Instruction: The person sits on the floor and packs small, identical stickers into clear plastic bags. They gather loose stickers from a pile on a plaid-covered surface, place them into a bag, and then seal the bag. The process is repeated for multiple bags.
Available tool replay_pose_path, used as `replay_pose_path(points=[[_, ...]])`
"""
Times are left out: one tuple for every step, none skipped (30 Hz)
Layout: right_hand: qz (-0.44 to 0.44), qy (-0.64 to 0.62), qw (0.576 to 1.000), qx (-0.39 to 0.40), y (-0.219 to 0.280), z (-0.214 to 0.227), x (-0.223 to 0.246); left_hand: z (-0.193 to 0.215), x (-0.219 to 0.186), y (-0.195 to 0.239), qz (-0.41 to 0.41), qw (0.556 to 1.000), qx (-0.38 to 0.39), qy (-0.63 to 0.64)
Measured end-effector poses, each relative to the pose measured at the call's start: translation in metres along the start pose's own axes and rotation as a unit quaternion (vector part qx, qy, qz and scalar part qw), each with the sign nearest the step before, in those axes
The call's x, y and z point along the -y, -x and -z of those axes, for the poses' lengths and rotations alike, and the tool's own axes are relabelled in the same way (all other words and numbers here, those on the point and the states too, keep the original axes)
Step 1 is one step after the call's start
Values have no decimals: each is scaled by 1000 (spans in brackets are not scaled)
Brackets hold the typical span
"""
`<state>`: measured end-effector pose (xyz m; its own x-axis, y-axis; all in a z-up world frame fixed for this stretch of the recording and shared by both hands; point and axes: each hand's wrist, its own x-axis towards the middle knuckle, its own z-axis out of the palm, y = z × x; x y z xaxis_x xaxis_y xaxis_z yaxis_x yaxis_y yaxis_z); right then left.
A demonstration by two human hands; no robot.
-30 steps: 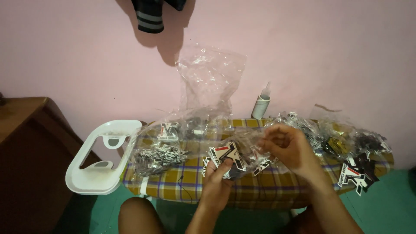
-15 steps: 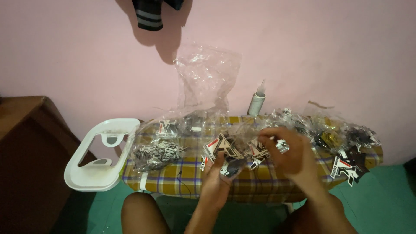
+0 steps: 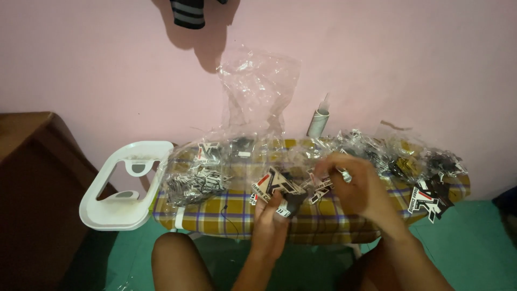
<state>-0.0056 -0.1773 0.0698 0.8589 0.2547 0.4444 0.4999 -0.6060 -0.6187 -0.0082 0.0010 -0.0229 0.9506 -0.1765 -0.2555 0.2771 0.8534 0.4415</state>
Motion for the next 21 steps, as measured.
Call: replay_pose_path(points=[[13, -23, 997, -72, -1, -4, 4, 6, 2, -2, 0, 1000, -22, -14], [26, -46, 988, -144, -2, -7, 7, 12, 4, -5, -1, 999, -44, -28], [26, -45, 988, -144, 0, -11, 3, 12, 4, -4, -1, 999, -43, -28], [23, -55, 986, -156, 2, -16, -1, 13, 3, -2, 0, 996, -68, -60], [20, -66, 983, -168, 4, -20, -5, 14, 3, -1, 1, 991, -93, -92], [21, -66, 984, -167, 5, -28, -3, 11, 4, -1, 1, 992, -93, -91], [-12, -231, 971, -62, 7, -35, -2, 8, 6, -2, -16, 999, -42, -9], [-48, -387, 920, 44, 9, -43, 0, 6, 9, -2, -32, 997, 9, 72], [-49, -387, 920, 44, 16, -50, -2, 4, 9, 1, -31, 997, 9, 72], [-67, -380, 922, 36, 22, -57, -4, 2, 9, 3, -16, 997, 7, 71], [-85, -373, 924, 27, 28, -63, -6, 0, 9, 5, -1, 998, 5, 69], [-85, -373, 924, 27, 28, -65, -3, 7, 14, 1, -1, 998, 4, 69], [-144, -308, 940, -27, 28, -66, -1, 15, 19, -4, -60, 993, 74, 62], [-203, -239, 946, -80, 28, -67, 2, 21, 24, -9, -117, 981, 146, 55], [-204, -239, 946, -81, 30, -65, -1, 39, 29, -24, -115, 981, 146, 55], [-178, -271, 942, -89, 32, -62, -5, 56, 33, -40, -159, 969, 186, 23], [-153, -303, 936, -97, 34, -59, -8, 74, 37, -55, -202, 953, 225, -8], [-153, -302, 936, -97, 35, -54, -3, 70, 24, -48, -202, 953, 225, -7], [-207, -267, 937, -87, 36, -49, 2, 66, 11, -40, -245, 925, 266, -113], [-260, -231, 934, -77, 38, -43, 7, 61, -2, -33, -284, 883, 303, -217], [-261, -230, 934, -78, 39, -43, 7, 49, -12, -19, -283, 883, 304, -216]])
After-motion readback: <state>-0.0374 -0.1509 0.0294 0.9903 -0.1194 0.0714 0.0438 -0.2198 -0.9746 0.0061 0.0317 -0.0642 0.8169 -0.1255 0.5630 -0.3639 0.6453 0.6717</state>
